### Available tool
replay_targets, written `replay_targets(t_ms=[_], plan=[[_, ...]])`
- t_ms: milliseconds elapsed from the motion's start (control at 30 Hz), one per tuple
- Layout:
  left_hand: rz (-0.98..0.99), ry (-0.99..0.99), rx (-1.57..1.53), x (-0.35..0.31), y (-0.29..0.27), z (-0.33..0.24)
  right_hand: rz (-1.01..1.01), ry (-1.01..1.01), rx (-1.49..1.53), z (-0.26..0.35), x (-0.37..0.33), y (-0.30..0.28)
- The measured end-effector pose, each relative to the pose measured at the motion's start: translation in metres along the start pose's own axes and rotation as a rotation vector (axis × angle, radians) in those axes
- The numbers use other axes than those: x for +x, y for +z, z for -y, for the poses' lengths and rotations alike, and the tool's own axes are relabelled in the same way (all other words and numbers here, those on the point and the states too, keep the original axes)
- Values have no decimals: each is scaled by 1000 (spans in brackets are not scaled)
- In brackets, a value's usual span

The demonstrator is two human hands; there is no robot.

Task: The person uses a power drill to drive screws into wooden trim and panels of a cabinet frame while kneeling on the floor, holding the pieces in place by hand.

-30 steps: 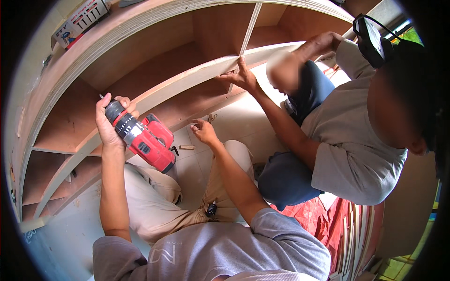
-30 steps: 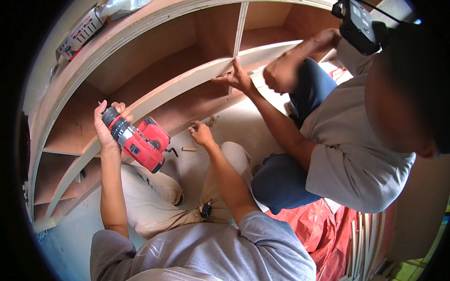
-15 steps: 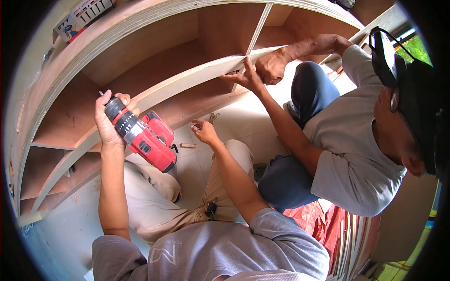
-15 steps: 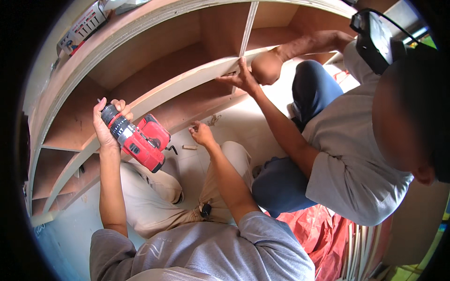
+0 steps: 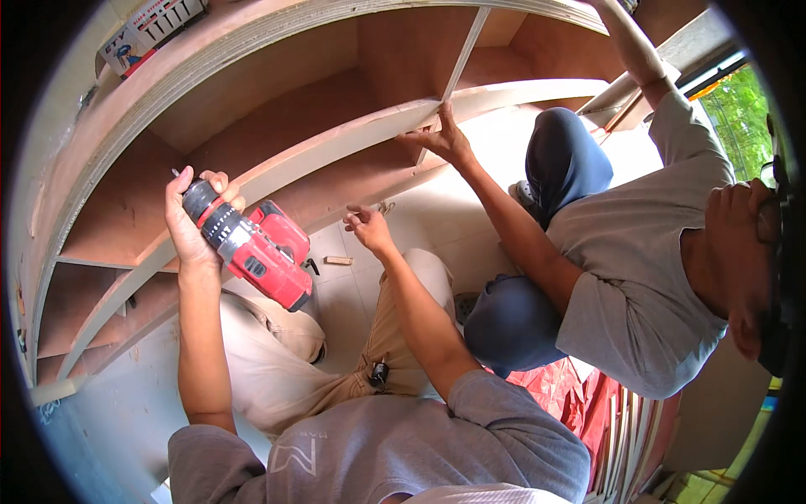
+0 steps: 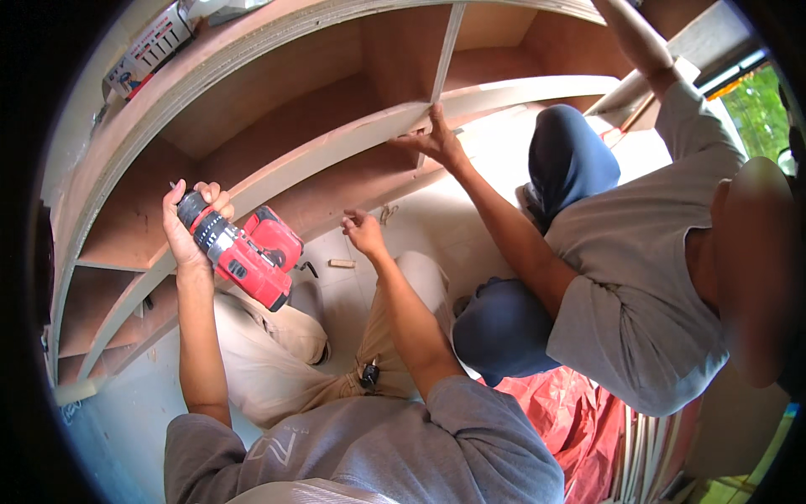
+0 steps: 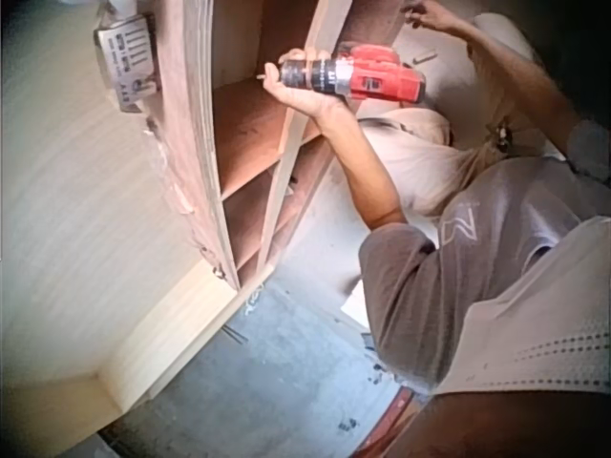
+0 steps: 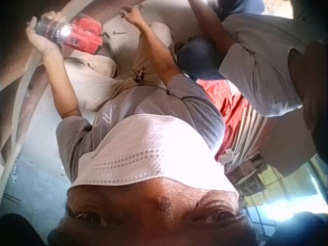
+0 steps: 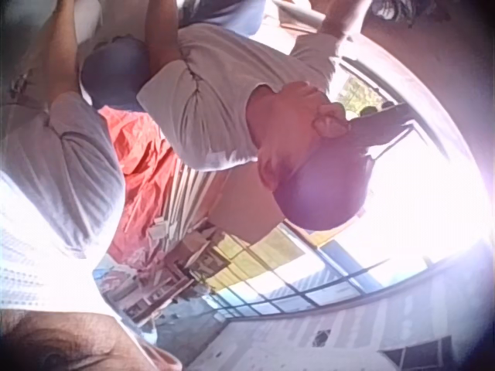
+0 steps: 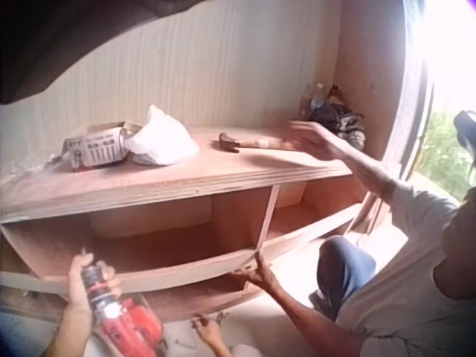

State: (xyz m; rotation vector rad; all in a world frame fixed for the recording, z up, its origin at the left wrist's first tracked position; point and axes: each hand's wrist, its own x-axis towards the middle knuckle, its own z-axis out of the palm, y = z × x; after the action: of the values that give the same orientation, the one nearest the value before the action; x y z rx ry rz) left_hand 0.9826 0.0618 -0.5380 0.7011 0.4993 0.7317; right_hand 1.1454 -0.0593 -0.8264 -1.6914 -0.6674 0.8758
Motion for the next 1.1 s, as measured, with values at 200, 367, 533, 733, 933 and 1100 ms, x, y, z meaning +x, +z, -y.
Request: replay_targets(t_ms=[200,367,533,733,933,1100], plan=[[34,-1,38,-11,1,-18,-139,110,665,36,-14,-13],[-16,-22,-1,-13,9,-17,212,-149,362,69,-37,-3],[32,-61,-32,-11,-1,-12,551,-442,-17,105,-75,25],[10,-66,45,-4,2,3,330,-543,-83,104,-91,39],[38,-61,45,-12,5,8,224,-667,-92,105,-97,40],[27,-73,30,-10,6,14,195,-669,-97,106,-102,34]])
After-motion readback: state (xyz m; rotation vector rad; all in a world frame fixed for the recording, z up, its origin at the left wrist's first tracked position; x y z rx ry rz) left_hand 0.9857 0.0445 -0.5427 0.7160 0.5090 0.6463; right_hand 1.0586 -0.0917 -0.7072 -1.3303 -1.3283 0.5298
